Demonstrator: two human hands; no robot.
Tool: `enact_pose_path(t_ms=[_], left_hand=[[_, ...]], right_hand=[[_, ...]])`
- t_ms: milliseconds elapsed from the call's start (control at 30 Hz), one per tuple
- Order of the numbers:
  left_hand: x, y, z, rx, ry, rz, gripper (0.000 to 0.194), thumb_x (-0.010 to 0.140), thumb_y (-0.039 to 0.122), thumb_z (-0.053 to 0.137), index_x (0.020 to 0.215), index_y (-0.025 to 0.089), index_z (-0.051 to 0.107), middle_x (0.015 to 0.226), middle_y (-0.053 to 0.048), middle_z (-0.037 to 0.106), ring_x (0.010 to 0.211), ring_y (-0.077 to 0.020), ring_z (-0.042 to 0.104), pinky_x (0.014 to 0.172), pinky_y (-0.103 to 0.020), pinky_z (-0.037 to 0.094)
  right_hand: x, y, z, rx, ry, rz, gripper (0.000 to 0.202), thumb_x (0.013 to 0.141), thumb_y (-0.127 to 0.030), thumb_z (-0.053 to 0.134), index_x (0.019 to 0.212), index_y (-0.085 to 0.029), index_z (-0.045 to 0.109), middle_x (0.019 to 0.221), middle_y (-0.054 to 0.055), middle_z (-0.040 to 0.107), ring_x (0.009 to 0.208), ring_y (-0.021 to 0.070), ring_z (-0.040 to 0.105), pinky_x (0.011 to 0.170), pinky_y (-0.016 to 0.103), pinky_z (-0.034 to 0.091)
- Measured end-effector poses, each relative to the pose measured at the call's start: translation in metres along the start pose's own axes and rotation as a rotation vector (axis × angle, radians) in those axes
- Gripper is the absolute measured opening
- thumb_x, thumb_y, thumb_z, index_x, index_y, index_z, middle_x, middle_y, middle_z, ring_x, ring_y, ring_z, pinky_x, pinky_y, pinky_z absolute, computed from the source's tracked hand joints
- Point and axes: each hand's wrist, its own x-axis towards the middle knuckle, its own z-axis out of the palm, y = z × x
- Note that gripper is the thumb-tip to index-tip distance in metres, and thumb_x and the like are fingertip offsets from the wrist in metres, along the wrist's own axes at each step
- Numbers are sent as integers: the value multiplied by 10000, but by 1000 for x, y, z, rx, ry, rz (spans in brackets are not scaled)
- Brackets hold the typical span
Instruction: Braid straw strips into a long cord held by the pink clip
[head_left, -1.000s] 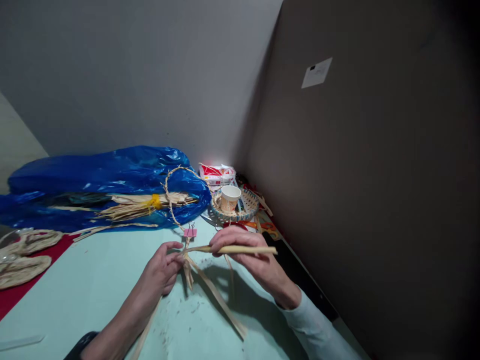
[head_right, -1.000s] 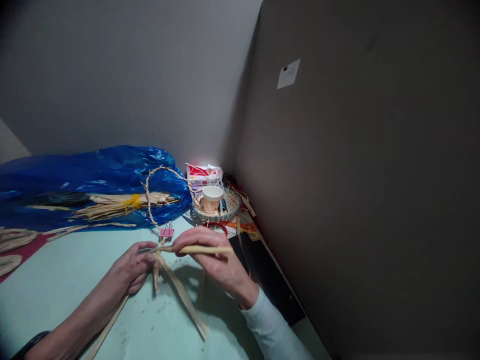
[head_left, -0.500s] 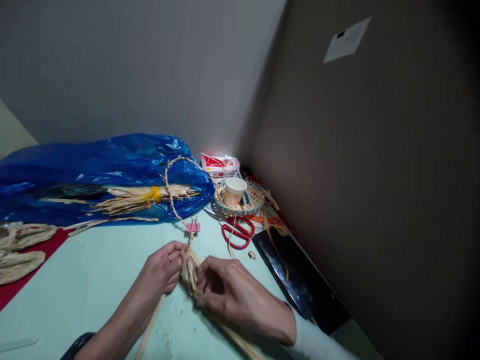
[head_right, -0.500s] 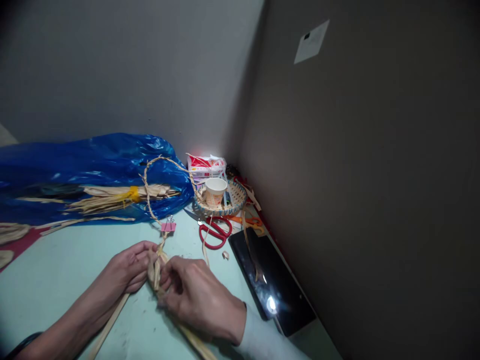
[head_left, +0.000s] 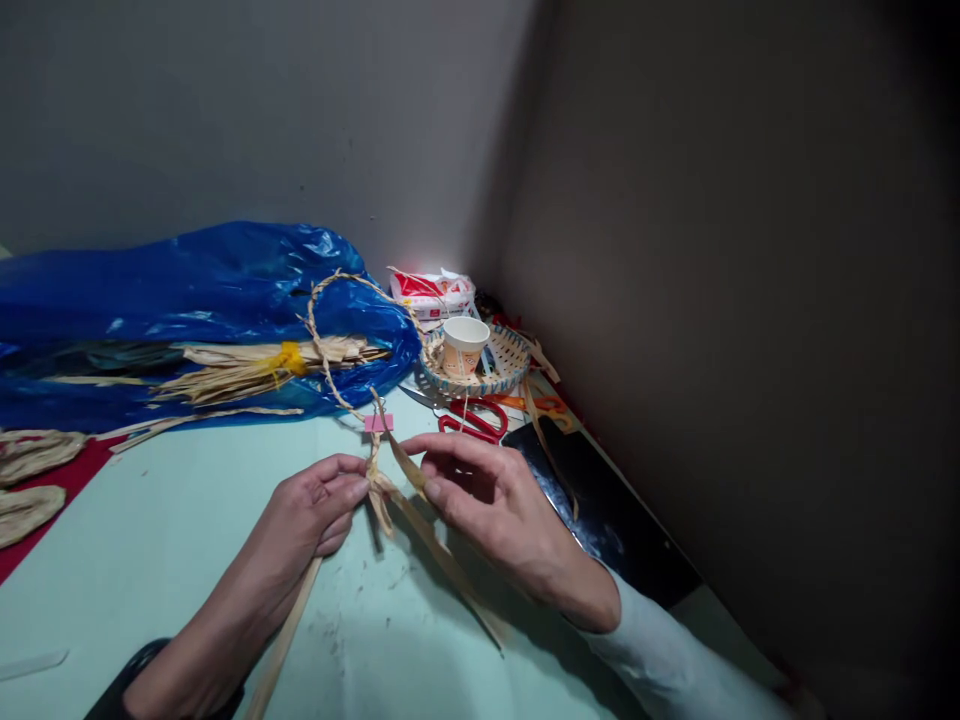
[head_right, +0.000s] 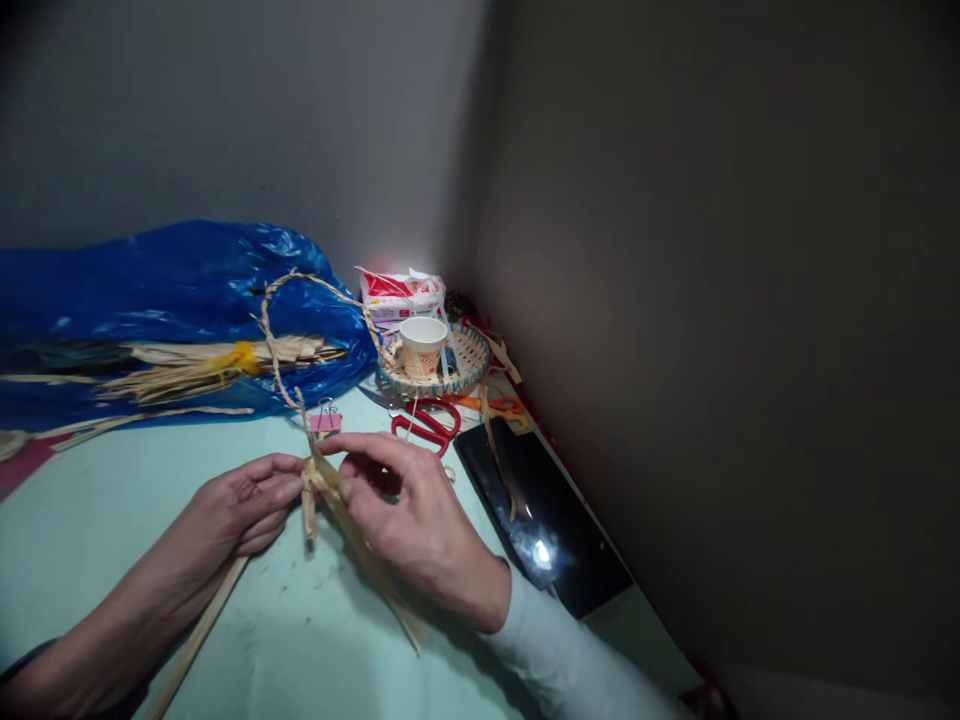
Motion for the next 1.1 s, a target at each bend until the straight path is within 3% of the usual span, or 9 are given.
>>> enact_pose_path(t_ms=[100, 200, 567, 800, 1100], left_hand=[[0, 2, 0, -1, 4, -8, 433, 654, 449, 859, 879, 161, 627, 530, 131, 401, 426, -9, 166, 393, -161, 108], [0, 2, 0, 7, 12, -10, 442, 645, 453, 864, 878, 158, 631, 530, 124, 421, 424, -7, 171, 392, -160, 114], [2, -4, -3, 51, 4, -1, 389, 703, 449, 819, 893, 169, 628, 502, 138, 328, 433, -27, 160, 404, -176, 104], [3, -4, -4, 100, -16, 1, 394, 726, 456, 792, 944, 169, 635, 479, 148, 287, 427, -33, 145, 405, -182, 101], [3, -3, -3, 79, 4, -31, 446, 642, 432, 836, 917, 145, 635, 475, 141, 374, 398, -14, 174, 383, -164, 113]], right_hand=[[-1, 6, 2, -227, -9, -30, 398, 853, -58, 528, 1190, -171, 706, 871, 34, 640, 783, 143, 565, 726, 260, 426], [-3, 13, 8, -398, -113, -5, 502, 805, 4, 490, 1208, -202, 707, 783, 19, 594, 762, 153, 550, 722, 270, 400], [-9, 9, 20, -520, -193, -1, 400, 819, -51, 448, 1136, -167, 663, 793, 18, 503, 756, 164, 516, 709, 285, 383], [-15, 7, 24, -630, -295, -13, 434, 829, -103, 441, 1242, -180, 549, 890, 41, 519, 771, 187, 517, 699, 308, 413], [-14, 8, 24, -739, -392, -148, 416, 807, -48, 464, 1210, -107, 542, 1019, 106, 582, 880, 204, 538, 752, 300, 467]])
